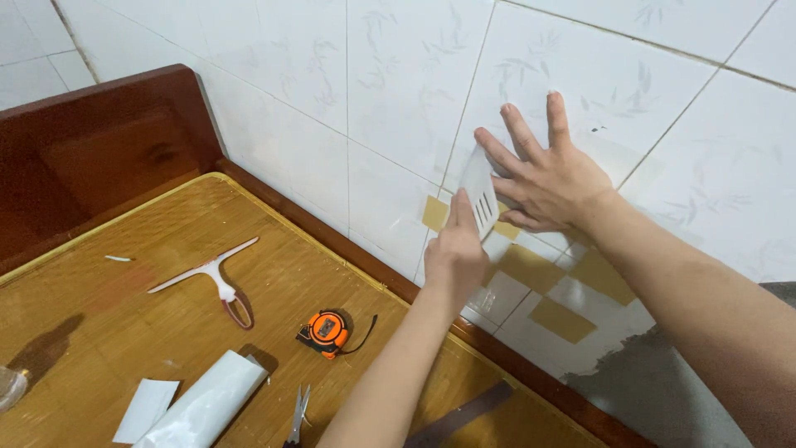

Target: Cutting and applying white adhesive squares to a tiled wall to cover marks

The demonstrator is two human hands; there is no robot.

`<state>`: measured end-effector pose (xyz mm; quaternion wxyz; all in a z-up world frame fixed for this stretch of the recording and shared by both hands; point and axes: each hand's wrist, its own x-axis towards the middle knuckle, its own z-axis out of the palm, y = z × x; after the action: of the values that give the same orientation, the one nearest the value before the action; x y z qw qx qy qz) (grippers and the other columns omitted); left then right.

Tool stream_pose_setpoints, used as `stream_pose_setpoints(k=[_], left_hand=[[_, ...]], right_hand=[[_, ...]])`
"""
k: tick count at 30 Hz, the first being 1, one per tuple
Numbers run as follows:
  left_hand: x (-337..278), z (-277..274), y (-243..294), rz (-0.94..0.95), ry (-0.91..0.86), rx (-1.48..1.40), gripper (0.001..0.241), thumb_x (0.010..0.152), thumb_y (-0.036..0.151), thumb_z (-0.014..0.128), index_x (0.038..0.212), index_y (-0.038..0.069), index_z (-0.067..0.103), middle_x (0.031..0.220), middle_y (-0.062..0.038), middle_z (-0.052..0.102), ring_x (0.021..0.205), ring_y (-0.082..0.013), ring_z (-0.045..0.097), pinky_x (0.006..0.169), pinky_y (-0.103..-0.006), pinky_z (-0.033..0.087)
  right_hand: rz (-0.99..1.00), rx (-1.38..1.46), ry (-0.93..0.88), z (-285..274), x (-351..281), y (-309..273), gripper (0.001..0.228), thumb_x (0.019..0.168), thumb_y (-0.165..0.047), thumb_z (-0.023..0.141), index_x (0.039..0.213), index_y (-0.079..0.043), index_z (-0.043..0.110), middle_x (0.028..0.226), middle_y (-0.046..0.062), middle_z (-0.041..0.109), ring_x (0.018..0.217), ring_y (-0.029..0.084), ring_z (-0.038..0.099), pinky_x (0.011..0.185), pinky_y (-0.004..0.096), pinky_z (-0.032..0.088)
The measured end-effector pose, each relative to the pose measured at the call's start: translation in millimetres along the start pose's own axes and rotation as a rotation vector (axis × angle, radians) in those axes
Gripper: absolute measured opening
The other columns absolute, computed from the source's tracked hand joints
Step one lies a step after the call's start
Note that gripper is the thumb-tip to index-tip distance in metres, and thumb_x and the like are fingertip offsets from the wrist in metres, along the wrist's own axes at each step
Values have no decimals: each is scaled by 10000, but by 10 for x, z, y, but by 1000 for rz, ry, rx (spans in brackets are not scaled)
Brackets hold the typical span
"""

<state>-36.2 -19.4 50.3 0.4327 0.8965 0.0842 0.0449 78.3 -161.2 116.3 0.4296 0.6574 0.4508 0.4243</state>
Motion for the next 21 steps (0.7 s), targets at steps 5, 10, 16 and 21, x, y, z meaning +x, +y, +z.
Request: stream_pose_setpoints(k=[5,10,16,21], left_hand=[[83,41,-134,-21,141,-145,847,837,-39,440,1625,102,166,1580,-207,422,1105,-463,682,955,-566,578],[210,136,-238,42,84,30,857,838,-13,453,1627,100,138,1643,-139,349,1193,-498,623,1030,-596,509],[117,76,-113,6,36,61,884,830,4,465,1627,98,94,1628,-133,371,1175,-524,625,1047,-607,510],[275,160,-189,-2,87,65,919,801,9,458,1641,114,101,1683,-97,282,1186,-499,624,1039,-582,508]], right_hand=[[13,-7,-21,-133,10,15,646,755,-810,515,1311,-481,539,1697,-4,354,1583,437,241,1149,820,163],[2,-2,-11,-78,6,13,615,768,-788,504,1282,-454,554,1713,13,337,1590,455,220,1140,839,142],[13,-14,17,3,0,-22,697,755,-789,510,1370,-460,506,1705,29,343,1579,460,238,1151,833,148],[9,1,-3,35,-15,-15,704,764,-782,499,1408,-496,477,1725,13,314,1592,451,210,1155,834,131]])
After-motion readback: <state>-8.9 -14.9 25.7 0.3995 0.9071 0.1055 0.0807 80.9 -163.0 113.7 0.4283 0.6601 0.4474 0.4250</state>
